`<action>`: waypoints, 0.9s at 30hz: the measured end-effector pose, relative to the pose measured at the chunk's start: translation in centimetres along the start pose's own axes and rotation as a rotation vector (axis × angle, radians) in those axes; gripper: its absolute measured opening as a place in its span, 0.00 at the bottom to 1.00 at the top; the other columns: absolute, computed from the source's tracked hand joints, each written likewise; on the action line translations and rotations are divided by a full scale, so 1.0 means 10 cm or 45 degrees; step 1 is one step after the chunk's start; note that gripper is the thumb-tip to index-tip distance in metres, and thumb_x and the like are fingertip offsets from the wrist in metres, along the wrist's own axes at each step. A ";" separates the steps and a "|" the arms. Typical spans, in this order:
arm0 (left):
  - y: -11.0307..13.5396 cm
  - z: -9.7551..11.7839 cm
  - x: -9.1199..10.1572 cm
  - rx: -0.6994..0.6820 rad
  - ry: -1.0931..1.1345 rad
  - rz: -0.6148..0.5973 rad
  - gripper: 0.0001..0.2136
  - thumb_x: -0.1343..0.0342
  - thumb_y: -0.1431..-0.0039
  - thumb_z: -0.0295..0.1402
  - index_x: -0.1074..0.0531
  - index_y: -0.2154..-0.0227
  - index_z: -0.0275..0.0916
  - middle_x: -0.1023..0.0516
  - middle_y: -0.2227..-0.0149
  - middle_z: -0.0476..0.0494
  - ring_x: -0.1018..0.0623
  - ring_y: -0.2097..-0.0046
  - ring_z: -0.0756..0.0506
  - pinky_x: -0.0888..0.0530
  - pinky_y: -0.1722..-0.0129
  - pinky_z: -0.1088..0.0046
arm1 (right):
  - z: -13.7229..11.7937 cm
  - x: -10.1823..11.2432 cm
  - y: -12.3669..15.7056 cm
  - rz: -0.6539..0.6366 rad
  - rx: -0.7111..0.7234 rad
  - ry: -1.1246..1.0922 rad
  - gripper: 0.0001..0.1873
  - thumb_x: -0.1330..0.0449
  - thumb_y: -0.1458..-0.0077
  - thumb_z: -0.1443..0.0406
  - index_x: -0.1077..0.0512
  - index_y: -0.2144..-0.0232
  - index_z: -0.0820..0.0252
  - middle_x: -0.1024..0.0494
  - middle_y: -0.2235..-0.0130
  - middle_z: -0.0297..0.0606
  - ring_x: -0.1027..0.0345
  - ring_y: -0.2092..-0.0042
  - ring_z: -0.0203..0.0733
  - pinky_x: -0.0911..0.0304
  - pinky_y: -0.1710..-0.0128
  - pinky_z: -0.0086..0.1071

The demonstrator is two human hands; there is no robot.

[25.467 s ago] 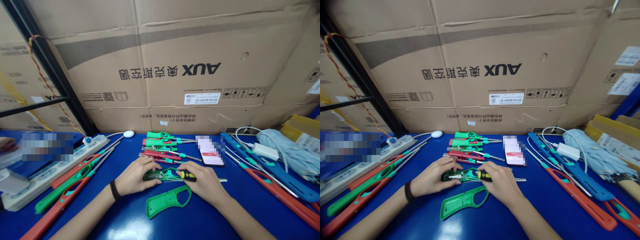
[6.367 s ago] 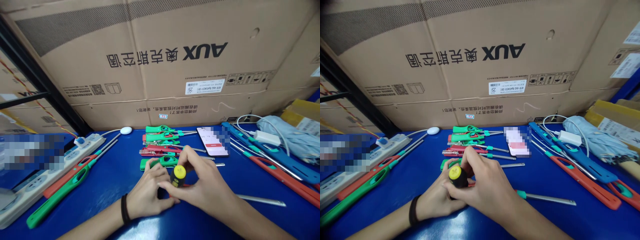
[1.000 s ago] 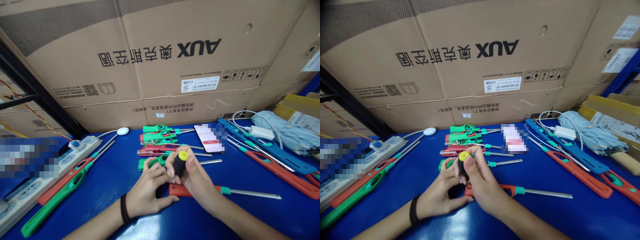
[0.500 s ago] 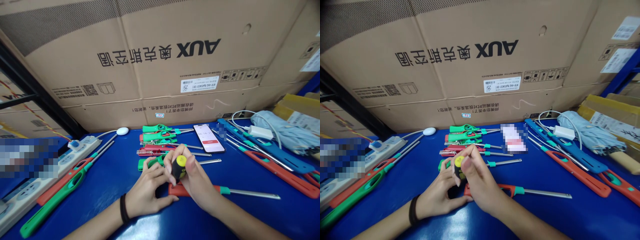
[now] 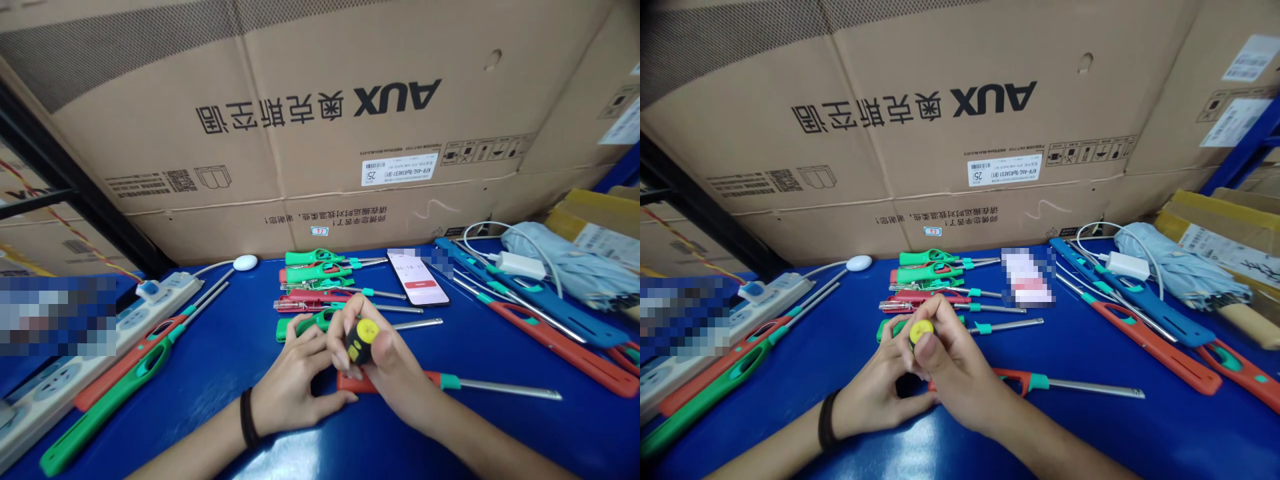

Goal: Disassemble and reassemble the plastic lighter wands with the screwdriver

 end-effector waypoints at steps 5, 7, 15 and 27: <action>0.00 0.02 0.03 -0.021 -0.029 0.036 0.11 0.38 0.50 0.42 0.28 0.70 0.41 0.24 0.65 0.44 0.28 0.59 0.40 0.38 0.51 0.50 | -0.05 0.00 -0.04 -0.002 -0.049 0.117 0.24 0.54 0.41 0.45 0.35 0.72 0.58 0.37 0.71 0.32 0.46 0.74 0.33 0.45 0.70 0.31; 0.00 0.03 0.04 -0.035 -0.019 0.044 0.10 0.39 0.49 0.42 0.27 0.70 0.41 0.24 0.65 0.44 0.28 0.60 0.41 0.38 0.50 0.50 | -0.02 0.00 -0.04 0.002 -0.104 0.134 0.28 0.59 0.39 0.45 0.34 0.74 0.59 0.37 0.73 0.32 0.46 0.75 0.33 0.47 0.73 0.30; 0.01 0.00 0.00 -0.007 -0.025 0.008 0.09 0.39 0.49 0.40 0.27 0.68 0.42 0.24 0.64 0.46 0.27 0.59 0.41 0.42 0.47 0.48 | -0.05 -0.01 -0.01 0.000 -0.028 0.098 0.20 0.47 0.44 0.46 0.37 0.65 0.55 0.37 0.70 0.30 0.47 0.72 0.33 0.47 0.71 0.29; -0.01 0.00 0.01 0.016 0.003 0.009 0.09 0.38 0.50 0.40 0.27 0.67 0.43 0.23 0.65 0.46 0.28 0.59 0.41 0.41 0.48 0.49 | -0.02 0.03 -0.01 0.035 -0.002 0.084 0.19 0.48 0.42 0.47 0.36 0.67 0.56 0.38 0.73 0.29 0.46 0.72 0.32 0.45 0.70 0.28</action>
Point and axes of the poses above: each hand's wrist, its own y-axis away from the middle knuckle, its own x-axis out of the back of the hand, z = x × y, the point moved 9 cm from there along -y, towards the middle knuckle
